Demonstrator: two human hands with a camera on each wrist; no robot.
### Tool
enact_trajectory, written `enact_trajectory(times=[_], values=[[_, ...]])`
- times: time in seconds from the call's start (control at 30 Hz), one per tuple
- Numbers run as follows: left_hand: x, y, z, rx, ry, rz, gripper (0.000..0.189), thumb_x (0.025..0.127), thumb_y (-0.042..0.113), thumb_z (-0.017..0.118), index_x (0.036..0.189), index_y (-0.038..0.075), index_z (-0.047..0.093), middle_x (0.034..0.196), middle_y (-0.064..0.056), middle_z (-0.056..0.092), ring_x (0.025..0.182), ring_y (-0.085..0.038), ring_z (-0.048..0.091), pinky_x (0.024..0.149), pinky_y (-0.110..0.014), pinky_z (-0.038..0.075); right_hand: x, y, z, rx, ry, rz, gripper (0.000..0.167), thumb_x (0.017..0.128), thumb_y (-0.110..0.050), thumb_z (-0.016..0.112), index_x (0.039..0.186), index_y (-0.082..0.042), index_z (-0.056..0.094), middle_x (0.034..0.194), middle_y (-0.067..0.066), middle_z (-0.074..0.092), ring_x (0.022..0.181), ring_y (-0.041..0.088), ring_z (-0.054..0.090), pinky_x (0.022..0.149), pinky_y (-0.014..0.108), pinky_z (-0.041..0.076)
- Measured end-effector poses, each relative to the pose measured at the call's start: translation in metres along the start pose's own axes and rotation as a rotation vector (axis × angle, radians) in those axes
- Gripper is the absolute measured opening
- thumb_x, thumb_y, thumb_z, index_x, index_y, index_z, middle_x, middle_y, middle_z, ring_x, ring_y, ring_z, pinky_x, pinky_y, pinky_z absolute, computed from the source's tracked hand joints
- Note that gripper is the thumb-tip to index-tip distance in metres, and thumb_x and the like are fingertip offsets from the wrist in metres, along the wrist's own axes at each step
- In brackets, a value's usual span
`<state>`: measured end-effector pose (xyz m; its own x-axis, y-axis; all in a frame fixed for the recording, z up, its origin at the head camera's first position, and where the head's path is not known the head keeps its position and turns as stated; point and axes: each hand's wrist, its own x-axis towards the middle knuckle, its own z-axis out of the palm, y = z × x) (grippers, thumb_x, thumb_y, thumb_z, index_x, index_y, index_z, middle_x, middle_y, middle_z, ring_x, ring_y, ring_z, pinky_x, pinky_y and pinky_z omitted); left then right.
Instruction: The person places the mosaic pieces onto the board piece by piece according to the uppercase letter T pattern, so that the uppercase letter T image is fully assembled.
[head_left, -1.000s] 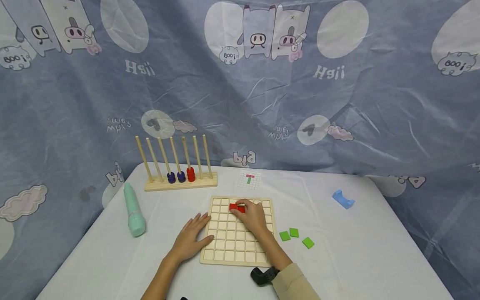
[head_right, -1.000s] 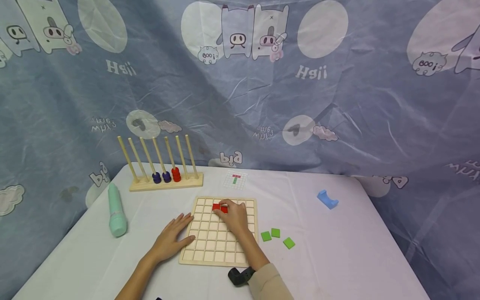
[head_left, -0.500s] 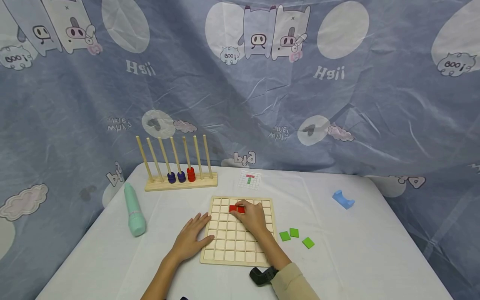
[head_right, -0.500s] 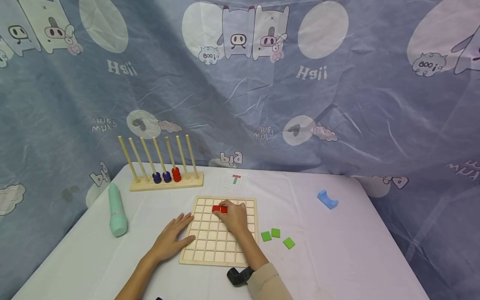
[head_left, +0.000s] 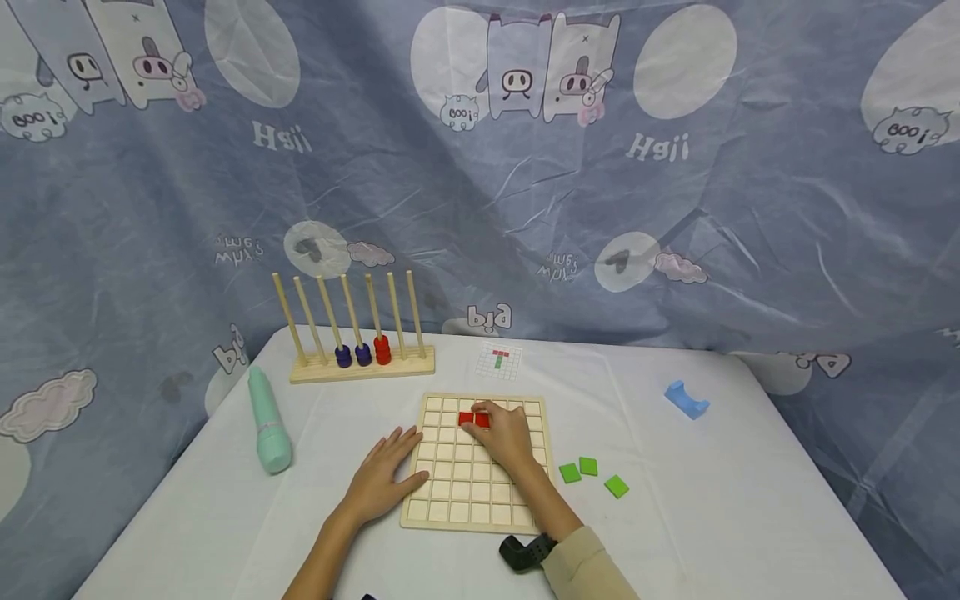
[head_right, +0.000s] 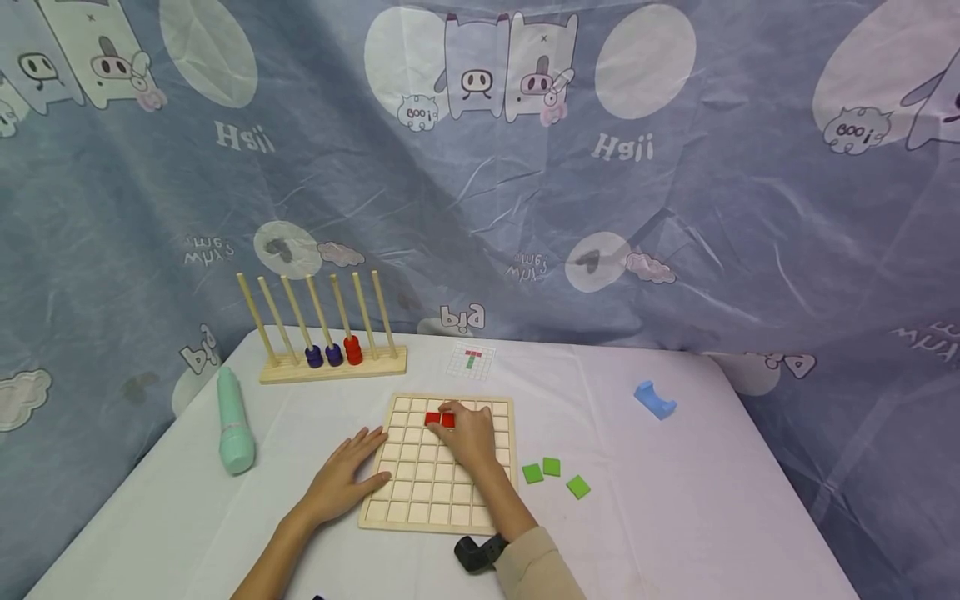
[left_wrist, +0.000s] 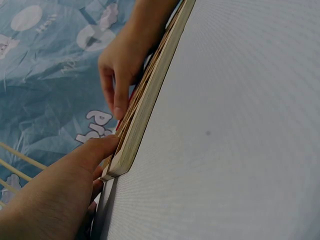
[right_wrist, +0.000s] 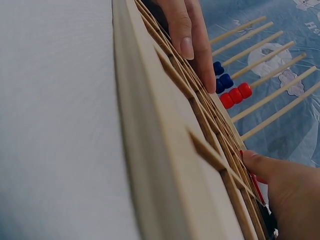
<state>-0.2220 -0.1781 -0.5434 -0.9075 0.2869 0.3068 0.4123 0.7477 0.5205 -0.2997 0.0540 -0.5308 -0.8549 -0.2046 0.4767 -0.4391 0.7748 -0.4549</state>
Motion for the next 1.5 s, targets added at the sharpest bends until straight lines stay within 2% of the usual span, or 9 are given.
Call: enact_trajectory(times=[0.13, 0.2, 0.3, 0.37, 0.47, 0.53, 0.8, 1.07, 1.5], values=[[-0.001, 0.0, 0.001, -0.006, -0.006, -0.008, 0.067, 0.085, 0.05, 0.059, 0.139, 0.013, 0.044, 0.144, -0.002, 0.037, 0.135, -0.026, 0.026, 0.11, -0.045, 0.017, -0.002, 0.0, 0.0, 0.016, 0.014, -0.009, 0.037, 0.074, -0.042, 0.074, 0.098, -0.014, 0.07, 0.079, -0.001, 0.07, 0.058, 0.015, 0.056, 0.066, 0.031, 0.035], [-0.001, 0.0, 0.001, -0.012, -0.004, -0.004, 0.067, 0.085, 0.049, 0.059, 0.138, 0.012, 0.044, 0.144, -0.003, 0.037, 0.135, -0.027, 0.026, 0.11, -0.046, 0.017, -0.003, 0.001, -0.001, 0.029, 0.023, -0.019, 0.036, 0.074, -0.041, 0.075, 0.098, -0.014, 0.07, 0.067, -0.002, 0.066, 0.052, 0.013, 0.05, 0.066, 0.033, 0.036], [-0.001, 0.001, 0.001, -0.013, 0.009, 0.01, 0.066, 0.085, 0.047, 0.06, 0.138, 0.01, 0.045, 0.143, -0.005, 0.039, 0.134, -0.029, 0.028, 0.109, -0.049, 0.019, -0.005, 0.001, -0.005, 0.062, 0.023, -0.022, 0.034, 0.074, -0.039, 0.075, 0.098, -0.014, 0.07, 0.05, -0.007, 0.051, 0.045, 0.009, 0.039, 0.07, 0.038, 0.04], [0.0, 0.001, 0.001, -0.008, 0.018, 0.018, 0.066, 0.084, 0.046, 0.061, 0.137, 0.01, 0.046, 0.143, -0.006, 0.04, 0.134, -0.03, 0.029, 0.108, -0.05, 0.02, -0.007, 0.002, -0.009, 0.095, 0.006, -0.014, 0.033, 0.076, -0.038, 0.074, 0.098, -0.015, 0.07, 0.045, -0.01, 0.038, 0.042, 0.006, 0.031, 0.063, 0.039, 0.043], [-0.001, 0.001, 0.0, -0.006, 0.016, 0.014, 0.066, 0.085, 0.046, 0.061, 0.137, 0.009, 0.045, 0.143, -0.006, 0.04, 0.134, -0.03, 0.029, 0.108, -0.049, 0.019, -0.012, 0.004, -0.017, 0.136, -0.025, 0.003, 0.031, 0.077, -0.038, 0.073, 0.099, -0.016, 0.07, 0.046, -0.012, 0.031, 0.042, 0.002, 0.025, 0.046, 0.03, 0.041], [-0.001, 0.002, 0.0, -0.013, 0.006, 0.007, 0.066, 0.085, 0.046, 0.061, 0.137, 0.01, 0.045, 0.143, -0.006, 0.039, 0.134, -0.03, 0.028, 0.109, -0.049, 0.019, -0.016, 0.009, -0.024, 0.159, -0.047, 0.01, 0.03, 0.077, -0.037, 0.073, 0.099, -0.017, 0.07, 0.046, -0.013, 0.03, 0.042, 0.001, 0.023, 0.037, 0.025, 0.029], [-0.001, 0.002, 0.001, -0.012, -0.007, 0.003, 0.067, 0.085, 0.047, 0.06, 0.138, 0.01, 0.044, 0.144, -0.006, 0.038, 0.135, -0.029, 0.026, 0.11, -0.048, 0.017, -0.039, 0.038, -0.063, 0.197, -0.092, -0.007, 0.031, 0.077, -0.036, 0.074, 0.102, -0.019, 0.07, 0.046, -0.013, 0.034, 0.04, -0.001, 0.024, 0.038, 0.018, 0.024], [-0.001, 0.0, 0.001, 0.003, 0.021, 0.018, 0.066, 0.084, 0.047, 0.061, 0.137, 0.01, 0.045, 0.143, -0.004, 0.039, 0.134, -0.03, 0.029, 0.109, -0.048, 0.019, -0.065, 0.073, -0.096, 0.145, -0.03, -0.026, 0.031, 0.075, -0.034, 0.076, 0.1, -0.018, 0.07, 0.047, -0.015, 0.03, 0.041, -0.002, 0.021, 0.037, 0.018, 0.025], [0.0, 0.002, -0.001, -0.006, 0.0, 0.0, 0.066, 0.085, 0.048, 0.06, 0.137, 0.01, 0.045, 0.144, -0.005, 0.038, 0.135, -0.029, 0.027, 0.11, -0.048, 0.017, -0.089, 0.093, -0.12, 0.108, -0.036, -0.007, 0.031, 0.073, -0.036, 0.077, 0.099, -0.021, 0.07, 0.047, -0.018, 0.028, 0.042, -0.003, 0.021, 0.037, 0.017, 0.023]])
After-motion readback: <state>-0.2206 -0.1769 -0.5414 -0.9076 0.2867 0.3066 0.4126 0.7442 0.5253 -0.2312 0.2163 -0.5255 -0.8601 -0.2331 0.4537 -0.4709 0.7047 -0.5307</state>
